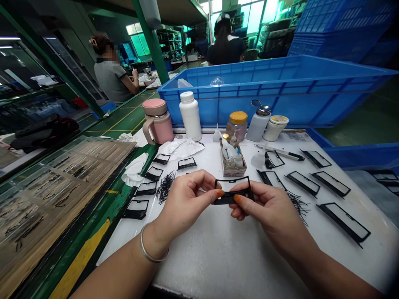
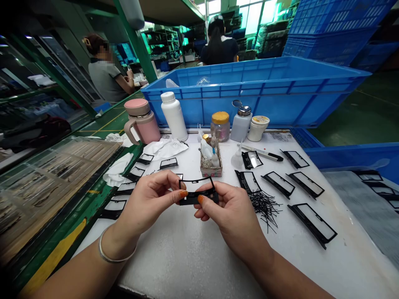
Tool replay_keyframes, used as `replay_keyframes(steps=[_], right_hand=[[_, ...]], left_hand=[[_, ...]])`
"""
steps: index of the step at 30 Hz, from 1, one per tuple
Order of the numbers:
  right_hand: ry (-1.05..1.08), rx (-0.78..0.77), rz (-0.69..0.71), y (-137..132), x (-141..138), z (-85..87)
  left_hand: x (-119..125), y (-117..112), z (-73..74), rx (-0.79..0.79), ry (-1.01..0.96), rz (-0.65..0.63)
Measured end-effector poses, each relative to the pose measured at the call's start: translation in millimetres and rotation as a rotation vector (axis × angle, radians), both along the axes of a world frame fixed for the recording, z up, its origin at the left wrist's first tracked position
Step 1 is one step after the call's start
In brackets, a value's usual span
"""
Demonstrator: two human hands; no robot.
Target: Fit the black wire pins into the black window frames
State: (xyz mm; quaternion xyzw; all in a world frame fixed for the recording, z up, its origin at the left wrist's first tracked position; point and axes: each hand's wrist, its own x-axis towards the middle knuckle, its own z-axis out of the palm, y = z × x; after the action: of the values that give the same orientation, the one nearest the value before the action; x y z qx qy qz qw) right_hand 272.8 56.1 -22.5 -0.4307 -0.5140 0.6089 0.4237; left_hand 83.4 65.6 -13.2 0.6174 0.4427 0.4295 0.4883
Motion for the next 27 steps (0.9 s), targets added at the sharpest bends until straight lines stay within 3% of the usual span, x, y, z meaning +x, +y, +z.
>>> replay_keyframes(steps=[10, 21, 27], right_hand=[[-0.006, 0.013, -0.015, 2.1, -0.6, -1.6], [0.106, -0.033, 0.025, 5.9, 4.9, -11.1], [0.109, -0.056, 0.038, 4.0, 3.0, -9.4]], left_hand=[[0.7, 0.6, -0.7, 0.023, 0.010, 0.005], [-2.1, 9.6, -1.6, -0.169, -0.193, -0.087], [1.4, 9.9, -5.3, -0.216, -0.196, -0.163]])
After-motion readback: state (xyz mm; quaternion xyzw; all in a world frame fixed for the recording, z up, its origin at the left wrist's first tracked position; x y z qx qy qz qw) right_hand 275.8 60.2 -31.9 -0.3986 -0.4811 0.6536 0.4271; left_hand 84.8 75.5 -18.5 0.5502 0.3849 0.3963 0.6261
